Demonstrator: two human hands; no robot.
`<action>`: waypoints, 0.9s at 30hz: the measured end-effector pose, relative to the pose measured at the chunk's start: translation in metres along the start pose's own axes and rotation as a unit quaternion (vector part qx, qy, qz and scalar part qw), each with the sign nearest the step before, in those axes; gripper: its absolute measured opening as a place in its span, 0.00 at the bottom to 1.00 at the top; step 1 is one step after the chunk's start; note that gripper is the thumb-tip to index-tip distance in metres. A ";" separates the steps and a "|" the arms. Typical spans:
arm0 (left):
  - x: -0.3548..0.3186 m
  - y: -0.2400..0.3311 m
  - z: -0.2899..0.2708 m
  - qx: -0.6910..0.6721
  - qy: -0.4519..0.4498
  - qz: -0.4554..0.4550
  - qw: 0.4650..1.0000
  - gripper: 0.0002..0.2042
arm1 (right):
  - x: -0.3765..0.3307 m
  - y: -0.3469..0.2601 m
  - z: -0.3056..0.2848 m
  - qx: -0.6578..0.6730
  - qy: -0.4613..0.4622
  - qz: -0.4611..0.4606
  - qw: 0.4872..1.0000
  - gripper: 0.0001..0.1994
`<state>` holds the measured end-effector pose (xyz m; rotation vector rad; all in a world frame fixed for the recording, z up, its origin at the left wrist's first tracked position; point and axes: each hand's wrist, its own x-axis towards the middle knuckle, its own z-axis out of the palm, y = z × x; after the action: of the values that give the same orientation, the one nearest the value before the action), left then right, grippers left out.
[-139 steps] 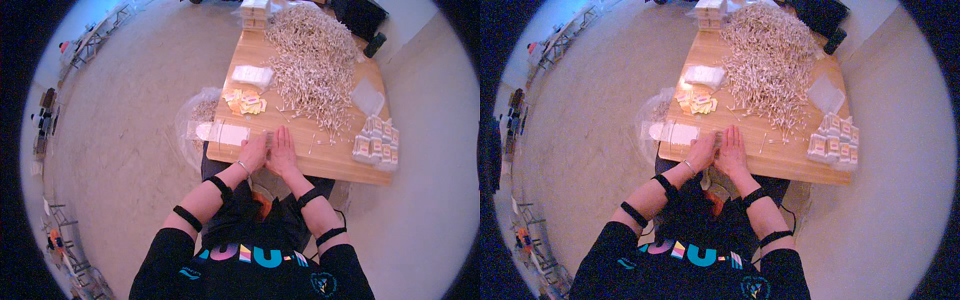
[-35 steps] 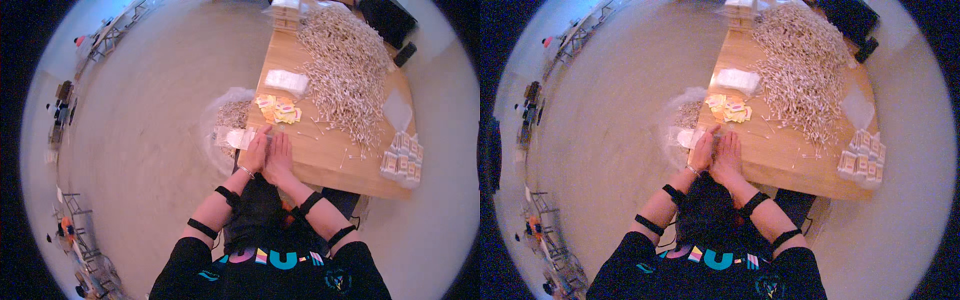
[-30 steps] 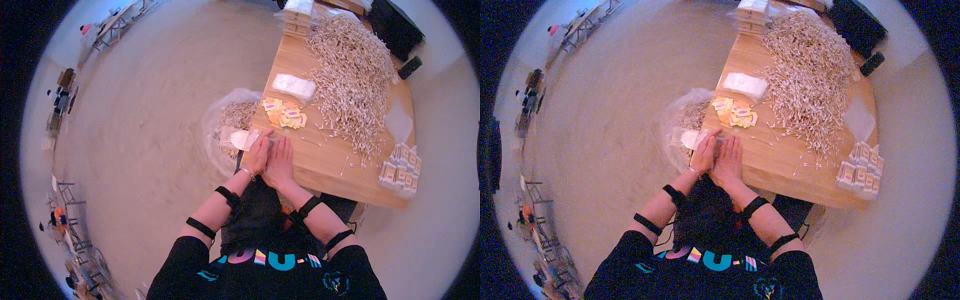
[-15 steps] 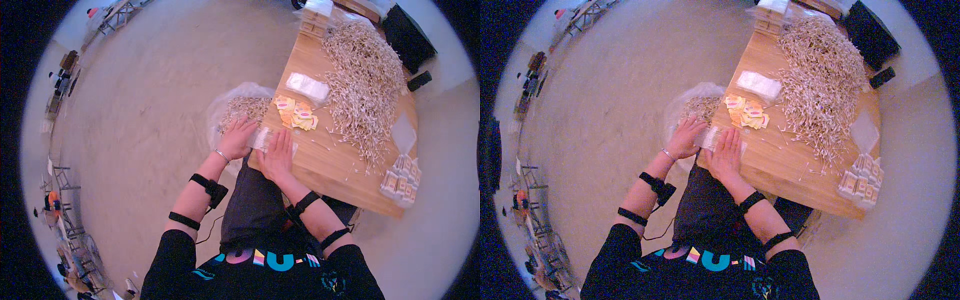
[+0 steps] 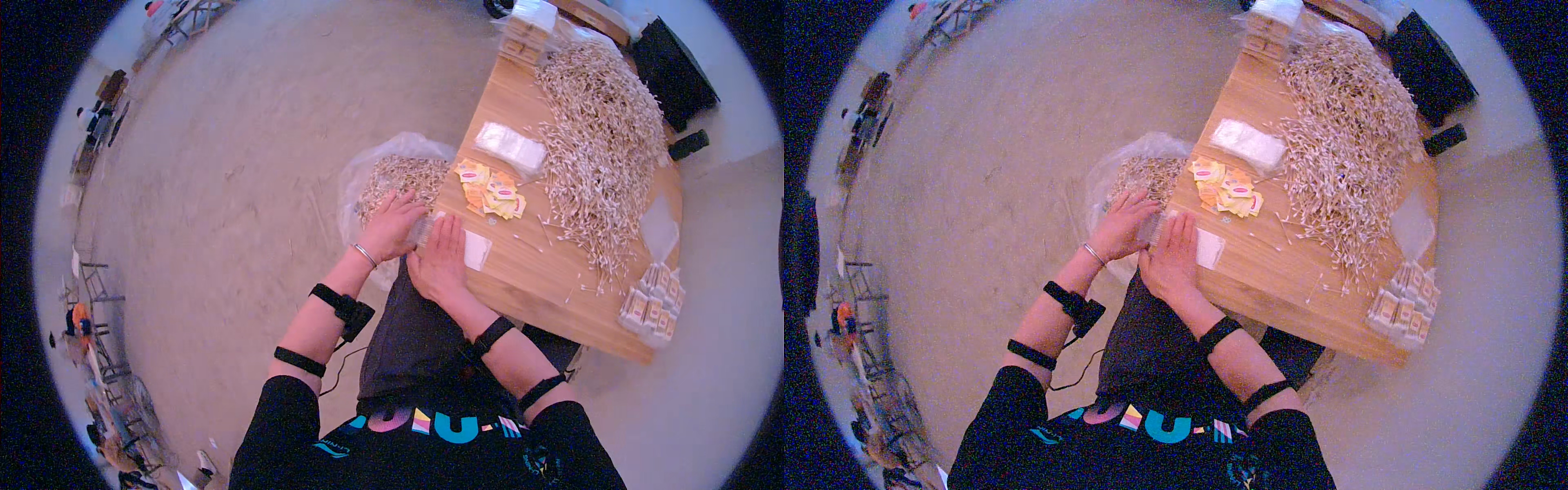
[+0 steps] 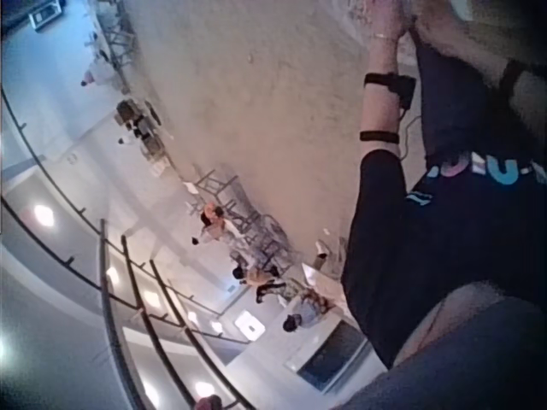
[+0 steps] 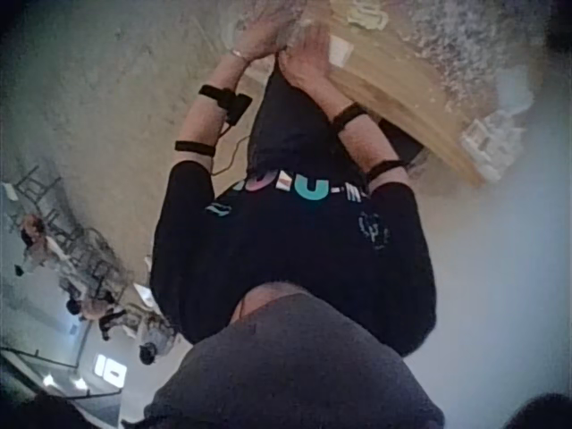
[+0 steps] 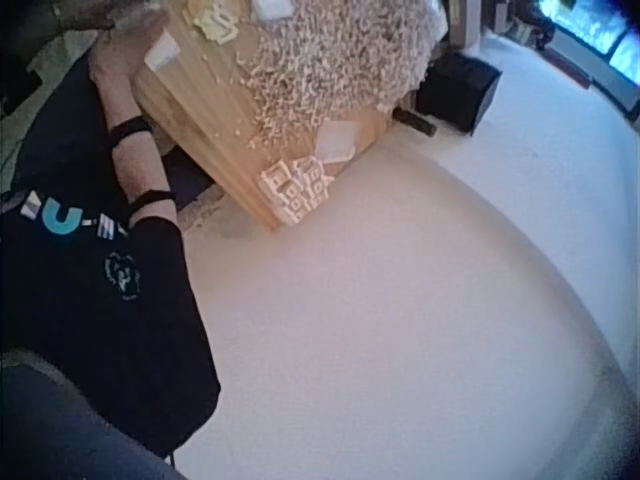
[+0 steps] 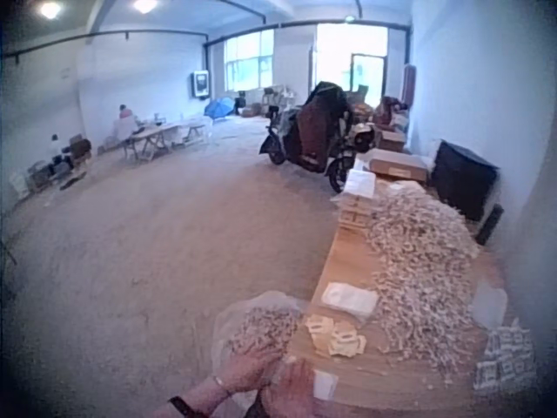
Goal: The recorder is counting out small white sticks and placing them into small plastic bags.
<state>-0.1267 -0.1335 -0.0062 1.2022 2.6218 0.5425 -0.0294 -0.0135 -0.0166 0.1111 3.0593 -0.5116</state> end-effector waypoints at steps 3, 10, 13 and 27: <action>0.001 -0.008 -0.003 -0.024 0.008 -0.008 1.000 0.36 | 0.009 -0.008 0.006 0.009 0.006 -0.001 1.000 0.43; -0.021 -0.044 0.004 -0.323 0.096 -0.170 0.926 0.38 | 0.017 -0.023 0.014 0.106 0.100 -0.003 0.989 0.44; -0.016 -0.038 0.017 -0.390 0.113 -0.266 0.874 0.34 | 0.017 -0.016 0.008 0.104 0.106 0.015 0.989 0.40; 0.010 0.000 0.023 -0.314 0.131 -0.346 0.874 0.19 | 0.076 0.132 -0.046 0.161 0.194 0.304 0.919 0.17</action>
<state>-0.1258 -0.1207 -0.0273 -0.0207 2.4881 1.3044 -0.0965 0.1306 -0.0198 1.2610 2.9894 -1.0200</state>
